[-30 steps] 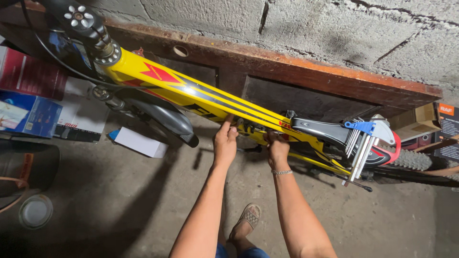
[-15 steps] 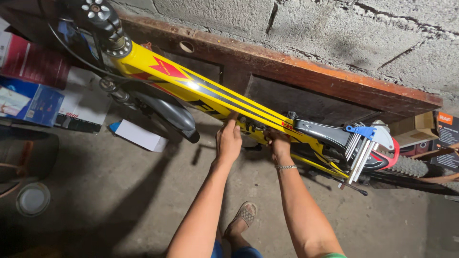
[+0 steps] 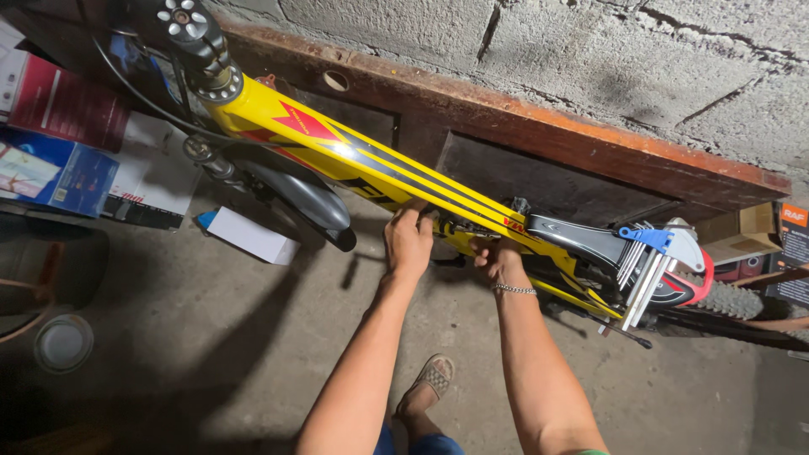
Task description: The person selects an Allen key from a set and uses it to loosen the seat post clamp on a yellow bicycle. They then remove the seat, wipe the seat and frame with a pink cloth, and reinsert the seat post, tightening the clamp to secure it.
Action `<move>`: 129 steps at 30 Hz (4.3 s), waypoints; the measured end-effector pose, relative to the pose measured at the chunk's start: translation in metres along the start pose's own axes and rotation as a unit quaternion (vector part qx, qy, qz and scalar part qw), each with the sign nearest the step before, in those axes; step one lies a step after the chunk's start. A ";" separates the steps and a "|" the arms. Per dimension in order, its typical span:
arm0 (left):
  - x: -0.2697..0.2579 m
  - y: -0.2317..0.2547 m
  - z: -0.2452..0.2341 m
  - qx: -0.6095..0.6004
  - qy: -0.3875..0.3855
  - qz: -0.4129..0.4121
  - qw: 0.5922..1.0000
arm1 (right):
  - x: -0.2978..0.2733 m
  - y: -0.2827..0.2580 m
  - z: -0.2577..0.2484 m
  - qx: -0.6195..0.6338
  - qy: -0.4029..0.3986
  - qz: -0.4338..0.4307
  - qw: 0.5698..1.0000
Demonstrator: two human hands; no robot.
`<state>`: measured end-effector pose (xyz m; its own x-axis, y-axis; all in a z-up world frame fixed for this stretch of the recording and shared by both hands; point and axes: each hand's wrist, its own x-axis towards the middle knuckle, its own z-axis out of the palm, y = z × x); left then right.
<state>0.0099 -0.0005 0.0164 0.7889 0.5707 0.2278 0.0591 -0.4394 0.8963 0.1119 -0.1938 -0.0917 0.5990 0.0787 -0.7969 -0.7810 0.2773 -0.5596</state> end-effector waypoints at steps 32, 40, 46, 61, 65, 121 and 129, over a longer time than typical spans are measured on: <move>0.008 -0.001 0.009 0.042 -0.030 0.050 0.997 | 0.020 0.044 -0.061 -0.525 0.125 -0.473 0.697; 0.019 0.001 0.008 0.058 -0.047 0.056 0.996 | 0.028 0.044 -0.019 -0.205 0.139 -0.410 0.878; 0.021 0.004 0.007 0.061 -0.033 0.034 0.997 | 0.036 0.061 0.032 0.250 0.152 -0.289 0.912; 0.005 -0.031 0.014 0.065 -0.100 0.032 0.992 | 0.002 0.066 0.052 -0.241 0.385 -0.247 0.856; 0.003 -0.033 0.008 0.041 -0.107 0.065 0.991 | 0.014 0.080 0.051 -0.142 0.375 -0.364 0.841; 0.050 -0.002 0.008 0.104 -0.254 -0.228 0.934 | 0.032 0.093 0.055 0.001 0.304 -0.457 0.836; 0.047 -0.002 0.011 0.194 -0.258 -0.151 0.934 | 0.050 0.098 0.047 -0.015 0.318 -0.420 0.850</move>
<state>0.0535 0.0194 0.0215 0.8842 0.3428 -0.3172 0.4653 -0.5874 0.6622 0.0740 -0.1181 -0.1756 0.7378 -0.6714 -0.0700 -0.1350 -0.0452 -0.9898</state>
